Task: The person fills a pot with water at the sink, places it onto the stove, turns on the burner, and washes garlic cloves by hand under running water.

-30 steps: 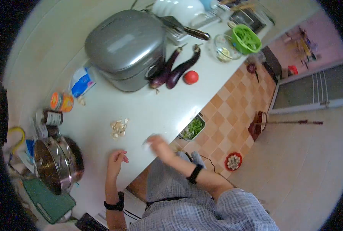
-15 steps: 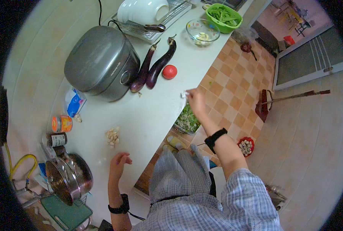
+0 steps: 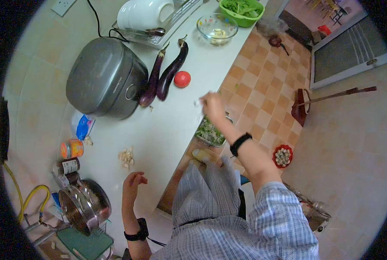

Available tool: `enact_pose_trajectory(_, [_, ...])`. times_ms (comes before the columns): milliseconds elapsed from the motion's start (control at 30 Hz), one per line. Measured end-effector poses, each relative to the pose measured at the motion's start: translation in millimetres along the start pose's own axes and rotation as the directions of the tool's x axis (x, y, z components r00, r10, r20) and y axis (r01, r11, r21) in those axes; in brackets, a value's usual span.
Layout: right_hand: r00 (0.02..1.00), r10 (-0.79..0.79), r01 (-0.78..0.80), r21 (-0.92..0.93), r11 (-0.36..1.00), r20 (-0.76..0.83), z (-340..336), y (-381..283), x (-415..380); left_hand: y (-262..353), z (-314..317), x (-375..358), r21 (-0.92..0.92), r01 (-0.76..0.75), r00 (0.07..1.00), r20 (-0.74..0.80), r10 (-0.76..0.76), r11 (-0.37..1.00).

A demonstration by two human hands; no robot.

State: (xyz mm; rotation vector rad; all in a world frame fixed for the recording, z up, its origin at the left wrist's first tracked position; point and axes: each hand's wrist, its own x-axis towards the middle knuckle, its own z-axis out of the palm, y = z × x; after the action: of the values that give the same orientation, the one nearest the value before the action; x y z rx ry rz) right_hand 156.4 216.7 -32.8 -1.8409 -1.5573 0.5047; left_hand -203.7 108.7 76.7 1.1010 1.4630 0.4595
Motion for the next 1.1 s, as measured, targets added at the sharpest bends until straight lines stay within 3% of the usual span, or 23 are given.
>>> enact_pose_trajectory(33, [1.0, 0.009, -0.009, 0.01, 1.0, 0.004, 3, -1, -4, 1, -1, -2, -0.024, -0.008, 1.0, 0.01, 0.009, 1.0])
enact_pose_trajectory(100, [0.986, -0.052, 0.052, -0.003, 0.999, -0.156, 5, -6, -6, 0, -3, -6, -0.021, 0.006, 1.0, 0.005, -0.006, 1.0])
enact_pose_trajectory(200, [0.995, -0.056, 0.056, 0.0, 0.998, -0.087, 18, -27, -63, -6, -3, 2, -0.031, -0.004, 1.0, 0.005, 0.004, 1.0])
enact_pose_trajectory(300, [0.986, -0.163, 0.163, 0.128, 0.978, -0.011, 7, -32, -70, -7, 1, -1, -0.032, 0.004, 1.0, 0.014, -0.003, 0.999])
enact_pose_trajectory(367, [0.894, -0.401, 0.396, 0.063, 0.916, 0.199, -1, -14, -48, -2, -2, 1, -0.027, 0.016, 1.0, 0.006, -0.016, 1.0])
enact_pose_trajectory(433, [0.97, -0.205, 0.205, 0.018, 0.979, 0.13, -1, 7, -13, 1, -6, -1, 0.023, -0.019, 1.0, 0.003, 0.019, 1.0])
enact_pose_trajectory(500, [0.994, -0.087, 0.086, -0.026, 0.996, -0.062, -6, 10, 24, 2, -6, -5, -0.015, -0.009, 0.999, -0.031, 0.008, 1.0])
enact_pose_trajectory(600, [1.0, 0.0, 0.002, -0.11, 0.994, 0.016, 2, 3, 7, -2, -13, -16, -0.027, -0.003, 0.997, -0.079, 0.001, 1.0])
enact_pose_trajectory(733, [0.939, -0.315, 0.291, 0.167, 0.942, 0.141, 28, -49, -93, -16, -17, -17, -0.109, -0.009, 0.988, -0.152, -0.008, 0.994])
enact_pose_trajectory(867, [0.916, -0.261, 0.165, 0.309, 0.937, 0.304, 20, -67, -75, -22, -23, -23, -0.157, 0.022, 0.986, -0.16, -0.047, 0.987])
enact_pose_trajectory(933, [0.99, -0.127, 0.115, 0.186, 0.976, 0.058, 21, -74, -34, -27, -23, -26, -0.132, -0.006, 0.975, -0.222, -0.024, 0.991])
enact_pose_trajectory(1067, [0.98, -0.197, 0.191, 0.203, 0.961, 0.009, 53, -88, 5, -19, -12, -33, -0.187, -0.009, 0.955, -0.292, -0.046, 0.982])
enact_pose_trajectory(1100, [0.983, -0.184, 0.182, 0.133, 0.974, 0.001, 62, -89, -3, -21, -12, -37, -0.158, -0.021, 0.954, -0.298, -0.027, 0.987])
